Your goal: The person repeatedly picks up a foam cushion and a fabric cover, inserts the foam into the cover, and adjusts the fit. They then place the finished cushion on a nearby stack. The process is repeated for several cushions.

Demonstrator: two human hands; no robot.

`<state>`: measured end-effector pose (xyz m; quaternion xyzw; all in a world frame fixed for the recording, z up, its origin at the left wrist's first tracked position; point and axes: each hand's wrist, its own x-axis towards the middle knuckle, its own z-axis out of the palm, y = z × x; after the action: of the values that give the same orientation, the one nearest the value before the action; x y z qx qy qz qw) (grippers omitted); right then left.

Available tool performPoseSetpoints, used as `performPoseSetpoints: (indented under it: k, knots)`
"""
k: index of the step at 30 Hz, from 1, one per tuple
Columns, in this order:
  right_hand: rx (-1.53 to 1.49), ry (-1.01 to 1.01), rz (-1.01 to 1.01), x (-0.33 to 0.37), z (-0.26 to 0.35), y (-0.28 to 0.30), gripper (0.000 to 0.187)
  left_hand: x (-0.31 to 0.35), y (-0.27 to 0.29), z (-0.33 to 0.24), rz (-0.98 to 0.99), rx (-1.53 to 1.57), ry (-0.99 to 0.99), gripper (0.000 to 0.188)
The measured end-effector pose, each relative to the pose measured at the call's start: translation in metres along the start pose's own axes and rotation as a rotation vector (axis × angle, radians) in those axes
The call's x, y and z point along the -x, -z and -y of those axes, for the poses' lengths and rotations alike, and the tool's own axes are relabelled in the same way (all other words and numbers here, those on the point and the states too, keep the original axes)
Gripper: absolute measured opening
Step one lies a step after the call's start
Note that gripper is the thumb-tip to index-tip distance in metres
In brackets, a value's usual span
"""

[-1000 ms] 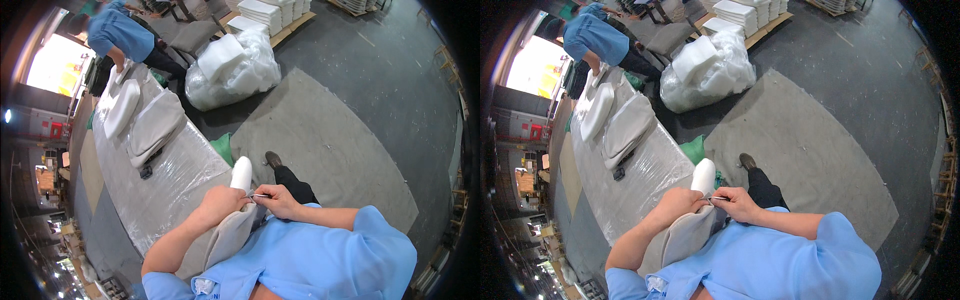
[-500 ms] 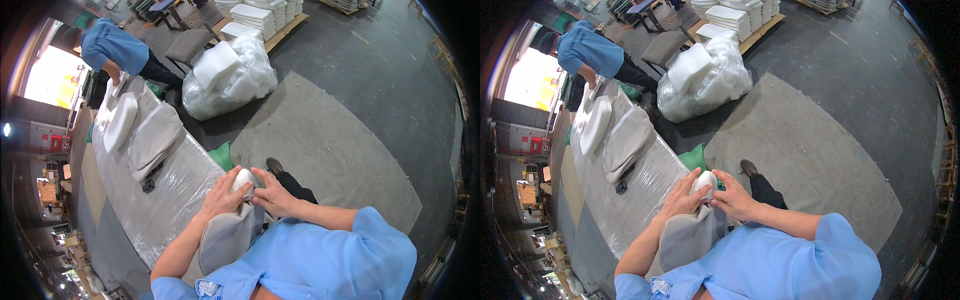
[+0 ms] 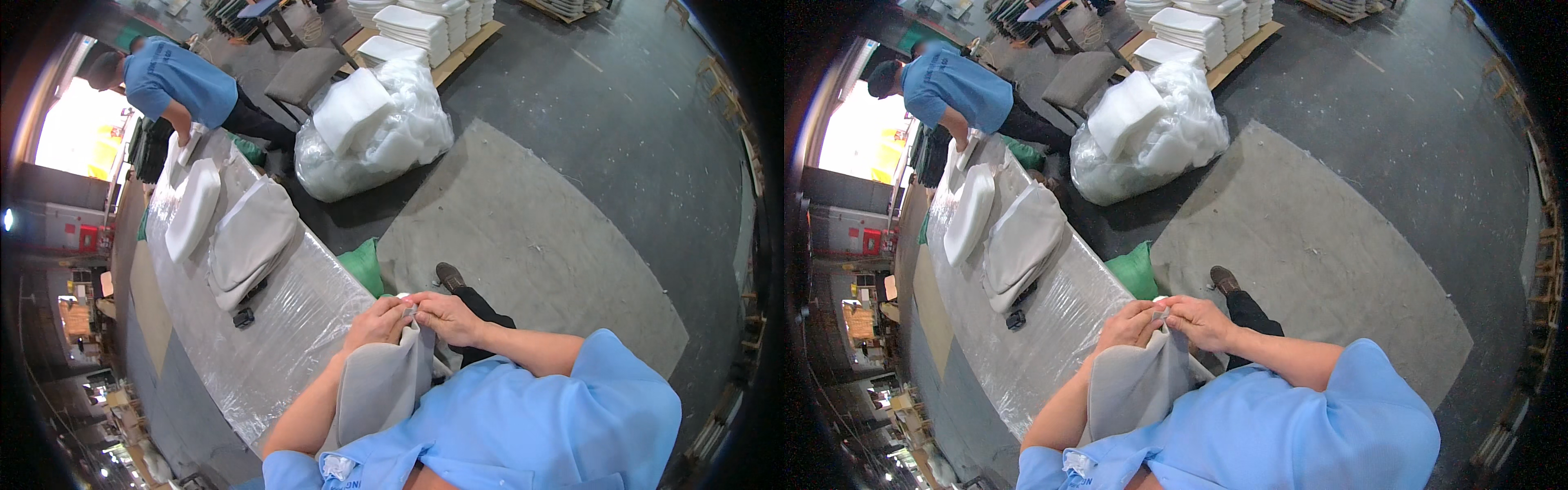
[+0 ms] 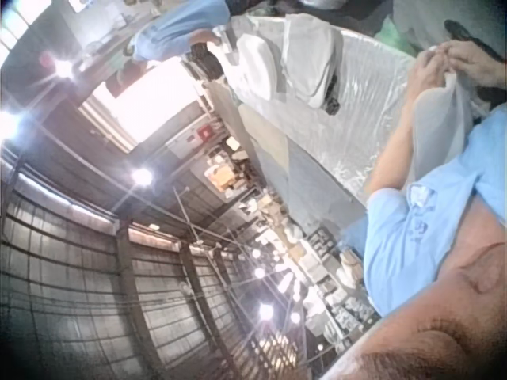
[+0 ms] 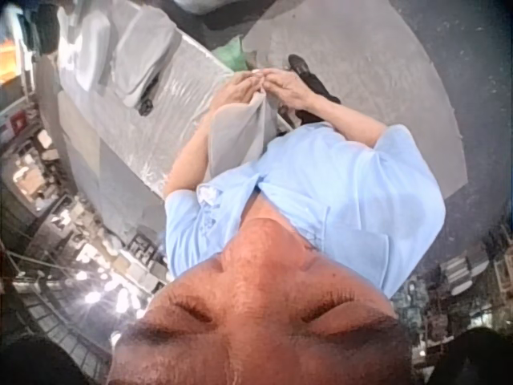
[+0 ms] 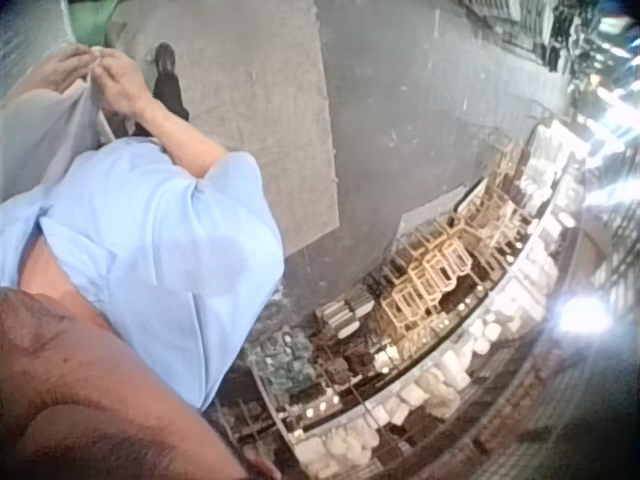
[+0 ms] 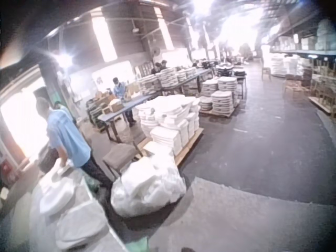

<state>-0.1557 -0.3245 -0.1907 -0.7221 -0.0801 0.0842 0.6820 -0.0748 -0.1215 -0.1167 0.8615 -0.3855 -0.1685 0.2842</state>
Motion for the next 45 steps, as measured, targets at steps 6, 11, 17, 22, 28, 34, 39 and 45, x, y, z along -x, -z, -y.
performPoseSetpoints:
  k: [6,11,17,22,28,34,39,45]
  knots:
    - [-0.079,-0.109,-0.151,-0.018,-0.018,-0.008,0.029,-0.014,-0.014,0.007,-0.186,0.168,0.152,0.013]
    - [-0.123,-0.222,-0.242,-0.026,-0.026,-0.013,0.030,-0.022,-0.039,0.039,-0.239,0.268,0.278,0.016]
    - [-0.183,-0.316,-0.289,-0.028,-0.043,-0.015,0.034,-0.026,-0.071,0.069,-0.120,0.619,0.500,0.019]
    - [-0.366,-0.515,-0.319,-0.022,-0.049,-0.023,0.040,-0.025,-0.082,0.060,-0.186,0.706,0.552,0.019]
    - [-0.564,-0.691,-0.297,-0.027,-0.050,-0.027,0.034,-0.027,-0.075,0.074,-0.100,0.738,0.571,0.025]
    - [-0.465,-0.710,-0.237,-0.025,-0.069,-0.032,0.035,-0.024,-0.085,0.086,-0.030,0.816,0.667,0.018]
    - [-0.558,-0.739,-0.242,-0.025,-0.087,-0.043,0.033,-0.019,-0.096,0.100,-0.085,0.814,0.635,0.020]
    - [-0.749,-0.787,-0.326,-0.023,-0.106,-0.067,0.033,-0.017,-0.100,0.113,0.026,1.045,0.833,0.019]
